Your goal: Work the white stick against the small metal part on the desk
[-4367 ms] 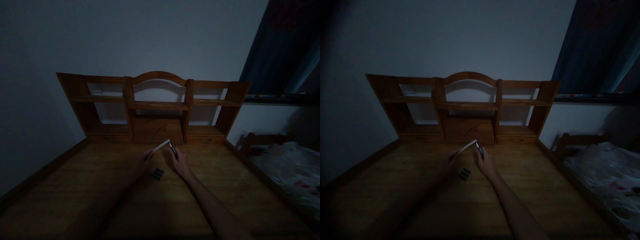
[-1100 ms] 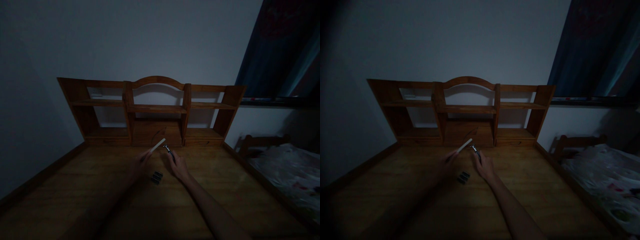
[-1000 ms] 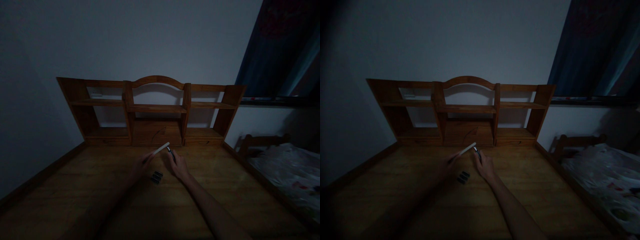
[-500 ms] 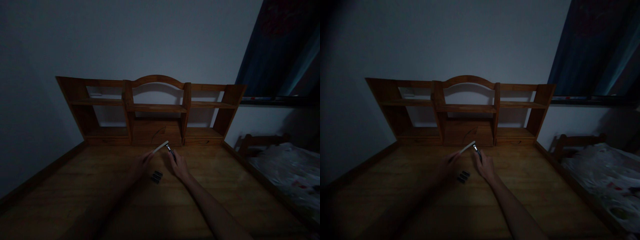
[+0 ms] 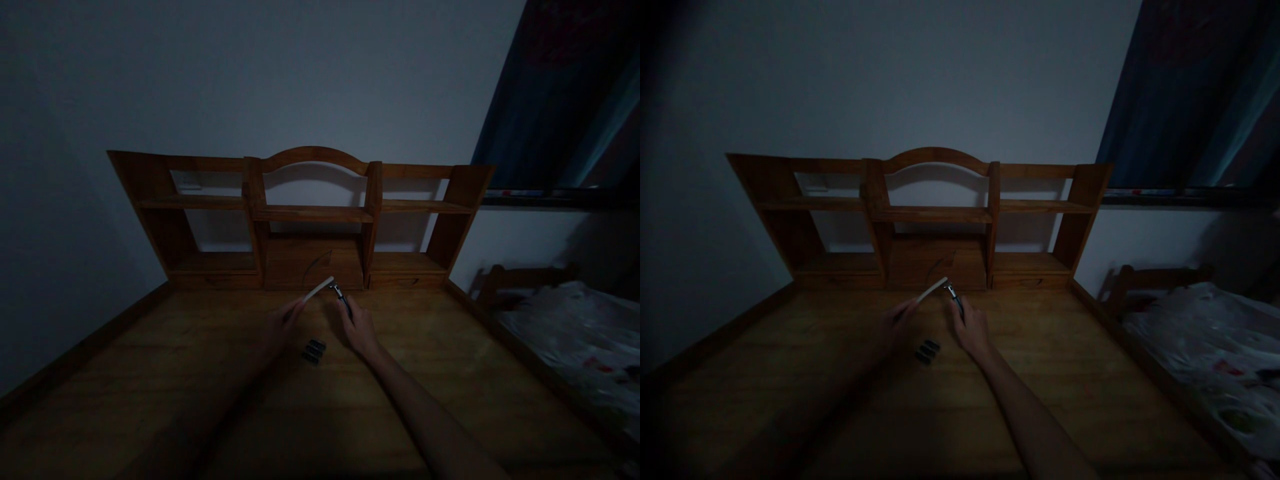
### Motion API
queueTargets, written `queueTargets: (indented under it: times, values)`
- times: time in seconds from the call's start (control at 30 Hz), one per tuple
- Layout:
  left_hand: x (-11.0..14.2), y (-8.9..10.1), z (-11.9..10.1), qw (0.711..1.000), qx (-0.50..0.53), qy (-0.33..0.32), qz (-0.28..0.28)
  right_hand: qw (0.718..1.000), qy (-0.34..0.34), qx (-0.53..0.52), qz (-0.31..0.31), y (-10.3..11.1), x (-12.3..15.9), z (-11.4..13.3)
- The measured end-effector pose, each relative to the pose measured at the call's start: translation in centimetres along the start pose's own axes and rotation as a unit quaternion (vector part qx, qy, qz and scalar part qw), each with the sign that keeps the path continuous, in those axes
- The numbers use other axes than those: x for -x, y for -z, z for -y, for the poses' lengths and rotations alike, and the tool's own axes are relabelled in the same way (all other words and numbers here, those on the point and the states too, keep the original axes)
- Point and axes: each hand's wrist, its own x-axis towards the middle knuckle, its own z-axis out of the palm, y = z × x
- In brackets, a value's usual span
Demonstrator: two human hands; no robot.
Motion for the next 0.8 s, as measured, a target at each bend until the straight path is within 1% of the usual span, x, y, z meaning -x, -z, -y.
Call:
queueTargets:
  times: [0.13,0.23,0.43,0.63,0.8]
  values:
    - [0.02,-0.13,-0.1,1.0,-0.005,-0.01,0.02,1.0,0.005,-0.015,0.019,-0.05,0.06,-0.08]
    - [-0.08,-0.2,0.0,0.999,0.005,-0.017,0.027,1.0,-0.002,-0.024,0.018,-0.02,0.07,-0.05]
    - [-0.21,-0.29,0.22,1.0,0.006,-0.014,0.022,0.997,-0.017,-0.068,0.013,-0.02,0.06,0.09]
    - [-0.21,-0.35,-0.01,1.0,0.009,0.011,0.011,0.988,-0.039,-0.147,-0.034,-0.41,-0.08,-0.28]
    - [-0.06,-0.07,-0.66,1.0,-0.002,0.025,0.005,0.983,-0.056,-0.164,-0.056,-0.49,-0.24,-0.44]
